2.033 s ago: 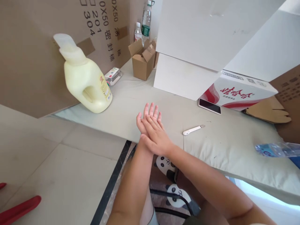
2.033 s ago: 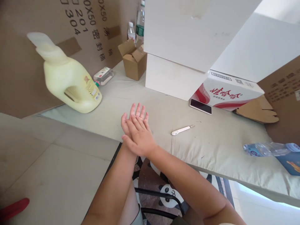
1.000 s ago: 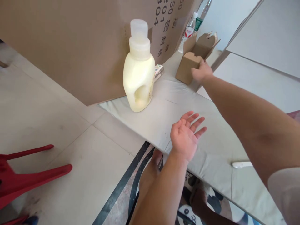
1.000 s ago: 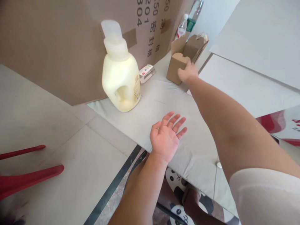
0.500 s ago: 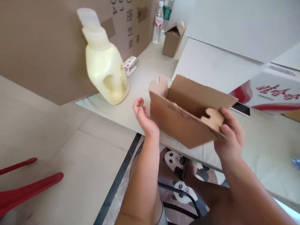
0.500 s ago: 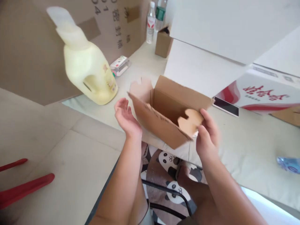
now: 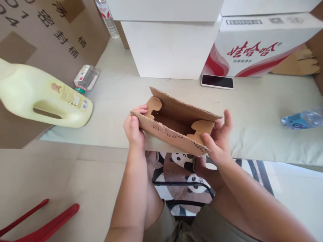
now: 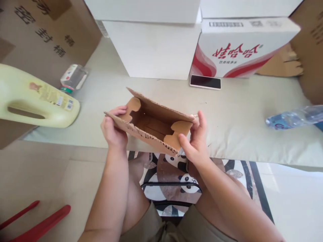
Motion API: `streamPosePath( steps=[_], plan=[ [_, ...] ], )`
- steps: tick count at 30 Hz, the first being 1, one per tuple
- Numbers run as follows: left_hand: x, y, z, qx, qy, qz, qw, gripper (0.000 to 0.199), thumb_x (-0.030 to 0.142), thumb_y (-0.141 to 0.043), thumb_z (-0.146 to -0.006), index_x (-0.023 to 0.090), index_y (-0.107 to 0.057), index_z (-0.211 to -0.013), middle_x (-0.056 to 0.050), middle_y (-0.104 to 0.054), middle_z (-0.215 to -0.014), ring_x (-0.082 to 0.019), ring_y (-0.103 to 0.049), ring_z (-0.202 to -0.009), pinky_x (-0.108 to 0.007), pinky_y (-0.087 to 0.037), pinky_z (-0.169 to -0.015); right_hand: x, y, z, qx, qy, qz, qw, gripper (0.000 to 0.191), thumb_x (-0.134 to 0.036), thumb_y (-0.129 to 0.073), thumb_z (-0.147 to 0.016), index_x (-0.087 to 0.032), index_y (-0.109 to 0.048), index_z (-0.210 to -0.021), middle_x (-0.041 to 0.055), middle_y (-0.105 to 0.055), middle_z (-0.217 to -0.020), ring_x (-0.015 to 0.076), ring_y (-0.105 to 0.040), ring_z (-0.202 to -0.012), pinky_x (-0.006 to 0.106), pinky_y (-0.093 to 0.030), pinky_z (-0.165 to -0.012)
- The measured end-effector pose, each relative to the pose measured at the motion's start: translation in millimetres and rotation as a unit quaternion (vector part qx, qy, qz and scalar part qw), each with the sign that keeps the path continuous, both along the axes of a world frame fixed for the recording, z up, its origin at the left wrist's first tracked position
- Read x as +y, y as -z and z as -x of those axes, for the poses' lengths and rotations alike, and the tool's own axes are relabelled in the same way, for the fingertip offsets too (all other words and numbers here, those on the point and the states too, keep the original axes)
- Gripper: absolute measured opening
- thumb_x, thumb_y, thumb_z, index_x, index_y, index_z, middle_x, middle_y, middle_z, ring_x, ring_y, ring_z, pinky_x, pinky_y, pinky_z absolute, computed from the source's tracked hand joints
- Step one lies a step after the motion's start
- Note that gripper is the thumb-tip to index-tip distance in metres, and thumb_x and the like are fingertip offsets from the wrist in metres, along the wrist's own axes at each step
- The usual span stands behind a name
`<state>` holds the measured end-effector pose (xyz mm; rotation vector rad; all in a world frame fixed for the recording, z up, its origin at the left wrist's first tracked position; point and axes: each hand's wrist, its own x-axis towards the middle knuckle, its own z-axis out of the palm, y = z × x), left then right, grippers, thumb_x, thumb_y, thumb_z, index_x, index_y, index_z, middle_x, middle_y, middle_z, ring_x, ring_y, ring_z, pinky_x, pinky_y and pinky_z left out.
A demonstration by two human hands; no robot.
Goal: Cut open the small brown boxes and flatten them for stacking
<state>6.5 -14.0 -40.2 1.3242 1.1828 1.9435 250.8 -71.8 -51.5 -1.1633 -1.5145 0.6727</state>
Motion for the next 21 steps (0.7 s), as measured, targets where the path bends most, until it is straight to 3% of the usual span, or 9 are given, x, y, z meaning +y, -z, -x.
streamPosePath(
  steps=[3, 5, 8, 11, 15, 21],
  plan=[
    [1.8, 1.5, -2.6, 0.005, -0.027, 0.042, 0.999, 0.045, 0.064, -0.062, -0.086, 0.022, -0.073, -0.096, -0.007, -0.072, -0.102, -0.026, -0.069, -0.108, -0.044, -0.051, -0.106, -0.7, -6.3, -4.7, -0.056, -0.005, 0.003, 0.998, 0.041, -0.047, -0.047, -0.098, -0.03, -0.05, -0.135, 0.0134, -0.055, -0.143, 0.031, -0.053, -0.138, 0.057, -0.044, -0.115],
    [3.7, 3.1, -1.8, 0.028, -0.034, 0.054, 0.998, 0.049, 0.063, -0.068, -0.081, 0.024, -0.07, -0.11, -0.007, -0.071, -0.108, -0.026, -0.068, -0.112, -0.044, -0.049, -0.108, -0.6, -8.4, -7.9, -0.074, -0.009, -0.002, 0.997, 0.035, -0.05, -0.045, -0.098, -0.026, -0.058, -0.12, 0.0146, -0.056, -0.141, 0.0325, -0.05, -0.141, 0.059, -0.038, -0.119],
    [7.2, 4.3, 2.2, 0.09, -0.032, 0.047, 0.994, 0.044, 0.055, -0.067, -0.084, 0.025, -0.073, -0.116, -0.007, -0.071, -0.119, -0.026, -0.066, -0.12, -0.045, -0.046, -0.113, -0.2, -7.4, -10.6, -0.056, -0.021, -0.014, 0.998, 0.038, -0.053, -0.043, -0.098, -0.026, -0.059, -0.119, 0.0145, -0.058, -0.14, 0.0325, -0.05, -0.141, 0.059, -0.036, -0.12],
    [9.7, 2.2, 5.6, 0.128, -0.019, 0.04, 0.991, 0.026, 0.039, -0.064, -0.087, 0.025, -0.081, -0.101, -0.005, -0.074, -0.118, -0.025, -0.066, -0.12, -0.044, -0.046, -0.115, -0.3, -5.6, -10.2, -0.039, -0.022, -0.015, 0.999, 0.041, -0.055, -0.038, -0.099, -0.026, -0.06, -0.119, 0.013, -0.058, -0.14, 0.0326, -0.048, -0.143, 0.06, -0.033, -0.121],
    [9.6, -1.8, 5.3, 0.117, -0.015, 0.056, 0.992, 0.02, 0.028, -0.064, -0.084, 0.026, -0.083, -0.087, -0.005, -0.076, -0.111, -0.025, -0.067, -0.115, -0.044, -0.047, -0.113, -0.4, -5.2, -8.8, -0.066, -0.014, -0.01, 0.998, 0.043, -0.057, -0.037, -0.098, -0.027, -0.059, -0.119, 0.0128, -0.056, -0.141, 0.0341, -0.047, -0.143, 0.061, -0.034, -0.12],
    [10.6, -3.0, 10.4, 0.066, -0.029, 0.09, 0.993, 0.021, 0.024, -0.061, -0.079, 0.023, -0.082, -0.081, -0.005, -0.076, -0.105, -0.026, -0.068, -0.113, -0.045, -0.048, -0.111, 7.1, 8.9, -13.2, -0.005, -0.004, 0.002, 1.0, 0.062, -0.066, -0.034, -0.097, -0.03, -0.038, -0.147, 0.0139, -0.051, -0.148, 0.0317, -0.057, -0.134, 0.054, -0.048, -0.11]
  ],
)
